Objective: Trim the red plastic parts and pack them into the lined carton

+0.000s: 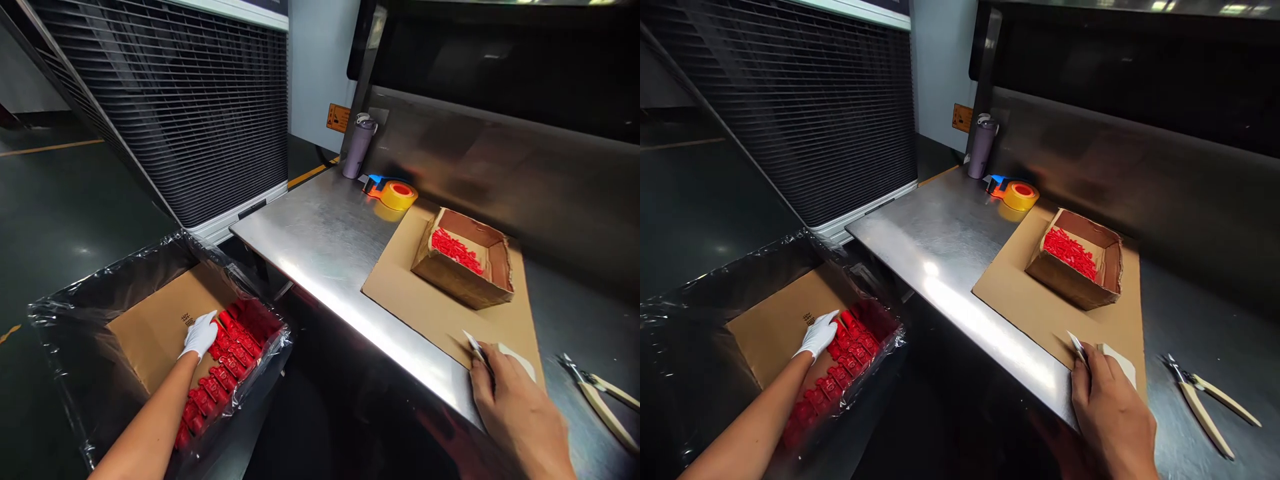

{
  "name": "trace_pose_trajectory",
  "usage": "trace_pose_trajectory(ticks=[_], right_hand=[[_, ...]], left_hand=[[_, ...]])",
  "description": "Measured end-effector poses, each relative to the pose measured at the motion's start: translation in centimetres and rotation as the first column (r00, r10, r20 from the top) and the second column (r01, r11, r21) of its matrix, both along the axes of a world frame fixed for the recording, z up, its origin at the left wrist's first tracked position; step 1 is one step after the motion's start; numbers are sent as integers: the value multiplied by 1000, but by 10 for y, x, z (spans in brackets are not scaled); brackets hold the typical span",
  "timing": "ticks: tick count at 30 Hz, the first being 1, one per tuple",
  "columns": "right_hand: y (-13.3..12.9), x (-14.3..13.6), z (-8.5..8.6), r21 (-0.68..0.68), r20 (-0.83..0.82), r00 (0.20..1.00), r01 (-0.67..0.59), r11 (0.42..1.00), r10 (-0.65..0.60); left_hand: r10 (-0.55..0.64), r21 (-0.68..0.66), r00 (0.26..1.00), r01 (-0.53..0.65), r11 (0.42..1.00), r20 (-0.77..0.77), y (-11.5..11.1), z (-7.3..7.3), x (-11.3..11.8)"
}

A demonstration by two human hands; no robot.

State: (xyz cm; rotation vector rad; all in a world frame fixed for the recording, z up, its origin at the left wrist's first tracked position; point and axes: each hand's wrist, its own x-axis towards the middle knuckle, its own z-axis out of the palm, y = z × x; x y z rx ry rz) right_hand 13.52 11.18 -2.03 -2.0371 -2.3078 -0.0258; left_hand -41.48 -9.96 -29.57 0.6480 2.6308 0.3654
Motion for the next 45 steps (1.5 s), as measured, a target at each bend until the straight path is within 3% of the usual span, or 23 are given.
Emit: trace_pose_trajectory(ticks=[9, 14, 21, 31, 37, 41, 45], right_hand=[[0, 2, -7, 67, 2, 1000, -24, 997, 24], [0, 1, -3, 82, -15, 999, -45, 996, 46], [0, 1, -4, 61, -35, 999, -18, 998, 20], [3, 4, -6, 93, -13, 999, -28, 995, 29], [3, 4, -4, 44, -13, 1000, -11, 999, 11], [5, 8, -10, 36, -3, 1000, -15, 999, 15], [12, 26, -31, 73, -6, 998, -62, 995, 62]], left_hand=[[-30, 14, 998, 29, 999, 51, 13, 0, -1], [-8, 5, 1000, 7, 1000, 29, 18, 9, 1], [-75, 54, 996, 72, 996, 53, 41, 18, 6], [-89, 80, 994, 84, 993, 62, 53, 20, 8], [-106, 116, 990, 95, 989, 93, 65, 17, 9], [-68, 159, 995, 56, 986, 72, 58, 18, 7], [23, 161, 998, -33, 986, 60, 34, 19, 0]])
